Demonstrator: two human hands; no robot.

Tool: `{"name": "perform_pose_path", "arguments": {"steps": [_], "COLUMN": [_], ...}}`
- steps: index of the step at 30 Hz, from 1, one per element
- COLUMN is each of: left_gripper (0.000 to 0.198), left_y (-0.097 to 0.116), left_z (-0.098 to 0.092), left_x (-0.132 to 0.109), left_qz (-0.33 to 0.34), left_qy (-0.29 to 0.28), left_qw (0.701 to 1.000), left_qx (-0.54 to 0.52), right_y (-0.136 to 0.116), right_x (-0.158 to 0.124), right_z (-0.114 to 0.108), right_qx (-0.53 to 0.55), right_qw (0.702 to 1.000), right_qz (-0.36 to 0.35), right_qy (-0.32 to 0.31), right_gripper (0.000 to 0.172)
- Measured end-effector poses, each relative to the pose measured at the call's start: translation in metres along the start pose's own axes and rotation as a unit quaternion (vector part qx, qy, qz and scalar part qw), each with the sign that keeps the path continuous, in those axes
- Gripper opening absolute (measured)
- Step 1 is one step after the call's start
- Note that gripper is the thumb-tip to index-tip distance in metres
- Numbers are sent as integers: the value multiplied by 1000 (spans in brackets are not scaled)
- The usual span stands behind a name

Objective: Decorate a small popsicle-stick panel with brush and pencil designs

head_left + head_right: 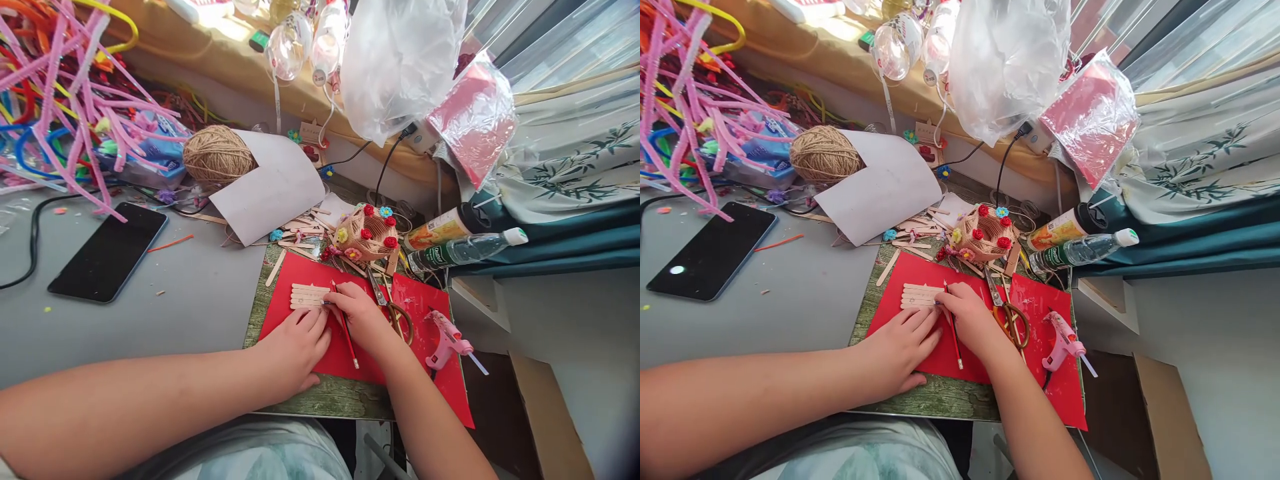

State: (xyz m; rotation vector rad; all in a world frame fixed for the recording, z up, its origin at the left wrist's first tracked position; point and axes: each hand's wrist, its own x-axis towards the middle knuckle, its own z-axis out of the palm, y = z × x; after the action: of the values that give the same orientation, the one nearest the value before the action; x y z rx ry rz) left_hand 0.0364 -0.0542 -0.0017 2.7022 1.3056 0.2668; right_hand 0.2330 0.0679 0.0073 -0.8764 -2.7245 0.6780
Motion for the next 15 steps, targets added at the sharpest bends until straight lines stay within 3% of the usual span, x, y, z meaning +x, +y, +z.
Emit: {"name": "perform_pose_path", "arguments": {"steps": [15], "left_gripper": [82], "left_y": [0], "left_z": [-6], "left_x": [1], "left_qz": [-5], "left_qy": [-9], "left_qw": [1000], "left_qx": [-7], "right_y": [2], "right_x": [6], "right_z": [2], "right_qx": [41], "right_qw": [999], "right_qz": [12], "right_qy": [-10], "right_gripper": [24]}}
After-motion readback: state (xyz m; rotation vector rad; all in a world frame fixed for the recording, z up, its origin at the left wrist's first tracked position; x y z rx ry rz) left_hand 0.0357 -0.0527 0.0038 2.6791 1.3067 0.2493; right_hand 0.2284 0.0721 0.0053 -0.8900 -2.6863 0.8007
